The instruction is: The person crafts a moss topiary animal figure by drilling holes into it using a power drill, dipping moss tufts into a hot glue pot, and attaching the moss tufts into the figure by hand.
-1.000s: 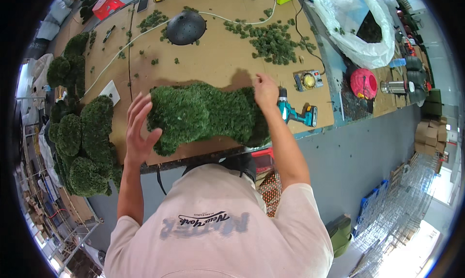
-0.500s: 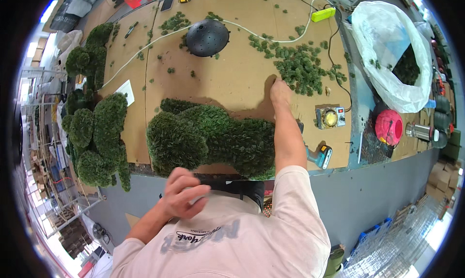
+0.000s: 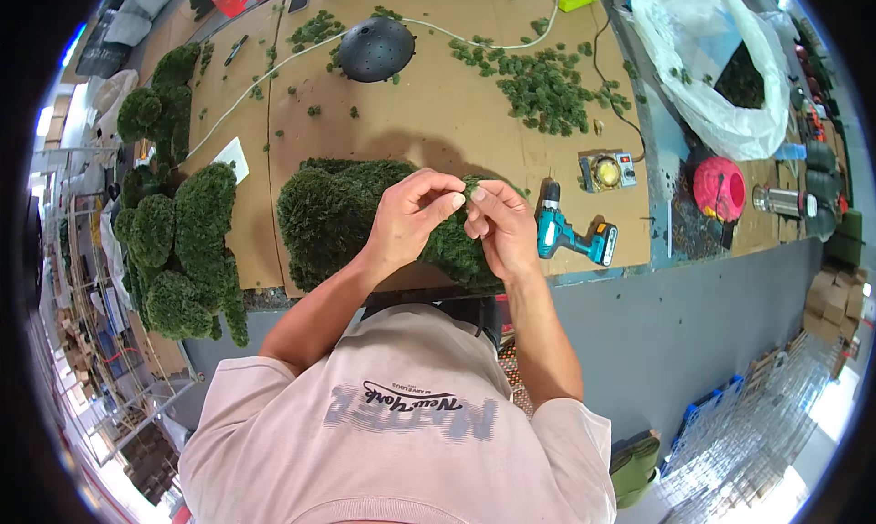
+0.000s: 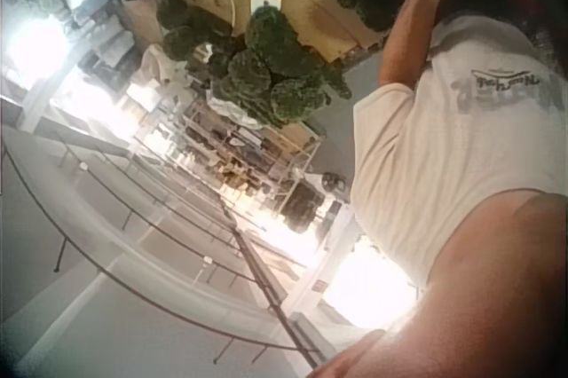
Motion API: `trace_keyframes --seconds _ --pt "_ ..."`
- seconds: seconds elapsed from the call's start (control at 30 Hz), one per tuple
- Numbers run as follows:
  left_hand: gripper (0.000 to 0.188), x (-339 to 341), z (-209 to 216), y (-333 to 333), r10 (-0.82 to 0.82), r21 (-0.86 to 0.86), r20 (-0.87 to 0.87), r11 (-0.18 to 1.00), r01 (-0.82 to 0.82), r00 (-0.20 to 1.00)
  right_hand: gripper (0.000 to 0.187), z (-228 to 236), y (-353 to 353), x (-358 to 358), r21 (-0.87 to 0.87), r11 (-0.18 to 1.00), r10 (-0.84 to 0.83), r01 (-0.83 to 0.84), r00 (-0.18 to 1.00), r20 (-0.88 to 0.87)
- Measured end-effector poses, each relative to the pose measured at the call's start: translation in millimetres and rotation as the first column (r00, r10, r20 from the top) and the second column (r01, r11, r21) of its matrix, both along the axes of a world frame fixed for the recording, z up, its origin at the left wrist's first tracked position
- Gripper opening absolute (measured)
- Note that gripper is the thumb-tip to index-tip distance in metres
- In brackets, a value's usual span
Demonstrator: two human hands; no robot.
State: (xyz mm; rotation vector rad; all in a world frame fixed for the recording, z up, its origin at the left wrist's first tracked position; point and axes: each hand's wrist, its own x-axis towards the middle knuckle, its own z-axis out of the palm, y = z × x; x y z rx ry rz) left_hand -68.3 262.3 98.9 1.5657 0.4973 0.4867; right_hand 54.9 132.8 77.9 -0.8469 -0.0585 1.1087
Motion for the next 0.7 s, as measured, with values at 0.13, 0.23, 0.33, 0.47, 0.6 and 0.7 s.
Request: trace_keyframes --seconds 0.13,0.23,0.33,0.47,0.6,0.7 --pt "0.014 -11.4 -5.8 -9.6 0.022 -0.199 0.055 0.980 -0.010 0.998 0.007 14.6 -12.0 -23.2 0.019 0.999 -0.036 0.035 0.999 0.025" --pt "0.016 -21.7 -2.6 -10.2 -0.013 -0.283 0.092 0.958 0.039 0.996 0.008 16.1 -17.2 -34.6 0.005 1.000 -0.007 0.006 0.995 0.100" --pt "0.017 -29.9 2.3 -13.0 -0.008 -0.458 0.034 0.888 0.023 0.999 0.010 23.2 -18.8 -43.1 -0.018 1.000 0.025 -0.023 0.989 0.149" --pt "0.017 -36.1 8.1 -15.4 0.017 -0.435 0.052 0.901 0.008 0.998 0.013 29.4 -18.5 -52.2 -0.026 0.998 0.057 -0.054 0.983 0.172" --pt "0.023 -41.8 8.3 -14.1 -0.029 -0.507 -0.011 0.862 0.019 1.000 0.015 31.0 -20.3 -56.5 -0.130 0.991 0.082 -0.043 0.948 0.307" --pt "0.022 -46.3 -0.5 -13.2 -0.009 -0.413 -0.025 0.911 -0.002 1.000 0.014 35.6 -21.2 -58.1 -0.259 0.962 0.197 -0.091 0.885 0.421"
